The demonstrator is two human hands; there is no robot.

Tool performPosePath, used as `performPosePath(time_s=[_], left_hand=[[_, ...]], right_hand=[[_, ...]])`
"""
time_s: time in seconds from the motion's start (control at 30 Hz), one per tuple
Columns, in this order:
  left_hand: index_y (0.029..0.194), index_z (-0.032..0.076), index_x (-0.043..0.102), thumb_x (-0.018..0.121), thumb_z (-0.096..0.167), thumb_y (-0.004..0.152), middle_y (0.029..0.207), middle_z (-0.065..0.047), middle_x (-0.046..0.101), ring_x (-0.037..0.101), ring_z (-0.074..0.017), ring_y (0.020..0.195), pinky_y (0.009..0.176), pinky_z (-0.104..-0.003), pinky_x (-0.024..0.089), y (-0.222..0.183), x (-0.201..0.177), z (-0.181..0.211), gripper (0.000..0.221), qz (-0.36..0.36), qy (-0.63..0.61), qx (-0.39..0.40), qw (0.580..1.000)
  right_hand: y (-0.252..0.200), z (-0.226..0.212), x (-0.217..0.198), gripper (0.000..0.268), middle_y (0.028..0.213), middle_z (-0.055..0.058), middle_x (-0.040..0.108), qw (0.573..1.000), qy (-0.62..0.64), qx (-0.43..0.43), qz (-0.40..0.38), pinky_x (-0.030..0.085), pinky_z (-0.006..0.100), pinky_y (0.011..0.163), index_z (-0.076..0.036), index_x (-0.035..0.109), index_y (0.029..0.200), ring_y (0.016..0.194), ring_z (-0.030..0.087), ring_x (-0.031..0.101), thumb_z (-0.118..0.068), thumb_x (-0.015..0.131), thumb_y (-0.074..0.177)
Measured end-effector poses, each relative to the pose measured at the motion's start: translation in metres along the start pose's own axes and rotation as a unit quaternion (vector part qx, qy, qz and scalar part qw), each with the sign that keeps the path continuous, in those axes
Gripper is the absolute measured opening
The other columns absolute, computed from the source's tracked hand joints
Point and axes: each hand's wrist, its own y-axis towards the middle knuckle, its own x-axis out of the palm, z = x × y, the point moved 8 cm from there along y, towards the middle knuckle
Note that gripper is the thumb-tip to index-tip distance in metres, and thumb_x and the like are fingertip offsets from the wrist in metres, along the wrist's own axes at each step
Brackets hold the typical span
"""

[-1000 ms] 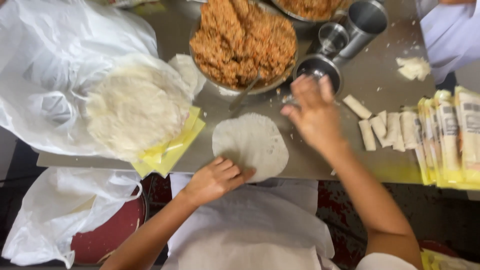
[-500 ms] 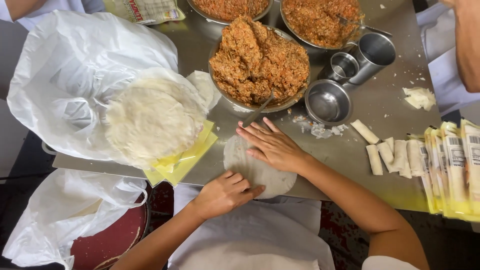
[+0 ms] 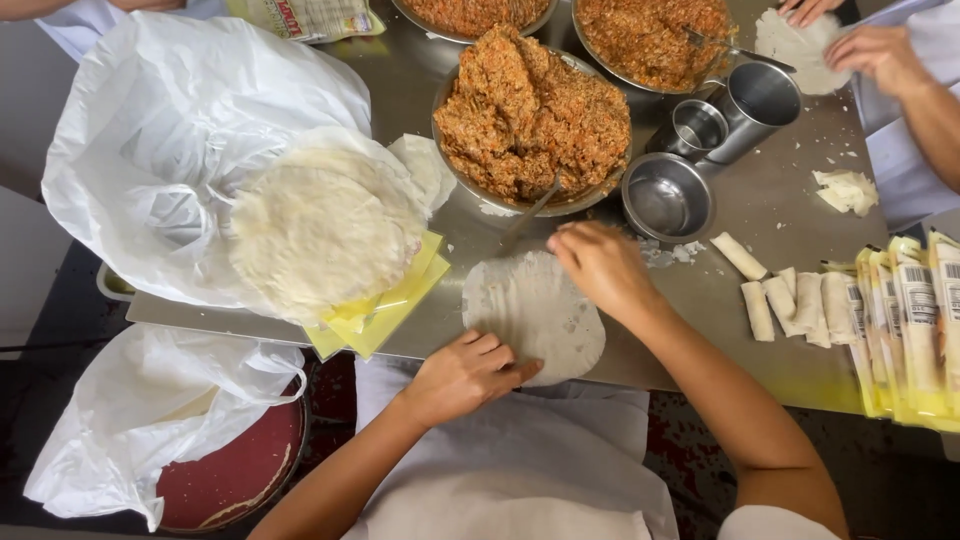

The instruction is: Peeling lumpia wrappers, adding meat filling, and rolling them into finished lumpia rolls.

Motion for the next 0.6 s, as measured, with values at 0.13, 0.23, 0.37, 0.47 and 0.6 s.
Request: performPosePath(time_s=[0.13, 0.23, 0.37, 0.47, 0.6], left_hand=[[0.104, 0.016, 0.07, 0.06, 0.017, 0.096, 0.08, 0.0, 0.049, 0.05, -0.0171, 0.07, 0.065, -0.03, 0.04, -0.001, 0.008, -0.002, 0.013, -0.013, -0.013, -0.013, 1.0], [0.106, 0.016, 0.071, 0.064, 0.017, 0.092, 0.079, 0.0, 0.05, 0.051, -0.0171, 0.071, 0.065, -0.031, 0.04, -0.002, 0.008, -0.002, 0.015, -0.019, -0.024, -0.022, 0.999], [0.118, 0.013, 0.065, 0.066, 0.007, 0.093, 0.079, 0.001, 0.044, 0.043, -0.0181, 0.068, 0.062, -0.032, 0.038, 0.008, -0.004, 0.0, 0.025, -0.061, -0.021, -0.023, 0.998], [0.115, 0.014, 0.066, 0.068, -0.001, 0.087, 0.077, 0.001, 0.043, 0.041, -0.0169, 0.066, 0.061, -0.031, 0.036, 0.007, -0.001, -0.002, 0.032, -0.047, -0.033, -0.029, 0.998], [0.112, 0.014, 0.065, 0.064, 0.006, 0.092, 0.078, 0.001, 0.042, 0.041, -0.0169, 0.066, 0.058, -0.03, 0.034, 0.012, -0.003, -0.004, 0.022, -0.047, -0.032, -0.03, 0.998]], right_hand=[[0.027, -0.046, -0.063, 0.04, 0.122, 0.004, 0.058, 0.99, -0.022, -0.083, 0.111, 0.048, 0.036, 0.094, -0.02, 0.058, 0.128, 0.117, 0.023, 0.055, -0.029, 0.068, 0.09], [0.038, -0.063, -0.049, 0.038, 0.13, 0.013, 0.056, 0.984, 0.024, -0.17, 0.049, 0.045, 0.044, 0.104, -0.014, 0.058, 0.123, 0.129, 0.03, 0.049, -0.013, 0.068, 0.087], [0.065, -0.015, -0.088, 0.023, 0.097, 0.007, 0.056, 0.929, 0.192, 0.29, -0.123, 0.046, 0.025, 0.059, -0.005, 0.055, 0.095, 0.073, 0.014, 0.053, -0.018, 0.039, 0.104], [0.064, 0.02, -0.117, 0.029, 0.073, 0.009, 0.06, 0.992, 0.09, 0.028, 0.089, 0.056, 0.022, 0.045, 0.0, 0.059, 0.091, 0.058, 0.014, 0.061, -0.007, 0.038, 0.109], [0.067, 0.03, -0.145, 0.022, 0.098, 0.008, 0.064, 0.97, 0.147, 0.007, 0.195, 0.044, 0.033, 0.069, 0.002, 0.062, 0.103, 0.074, 0.019, 0.058, -0.008, 0.043, 0.106]])
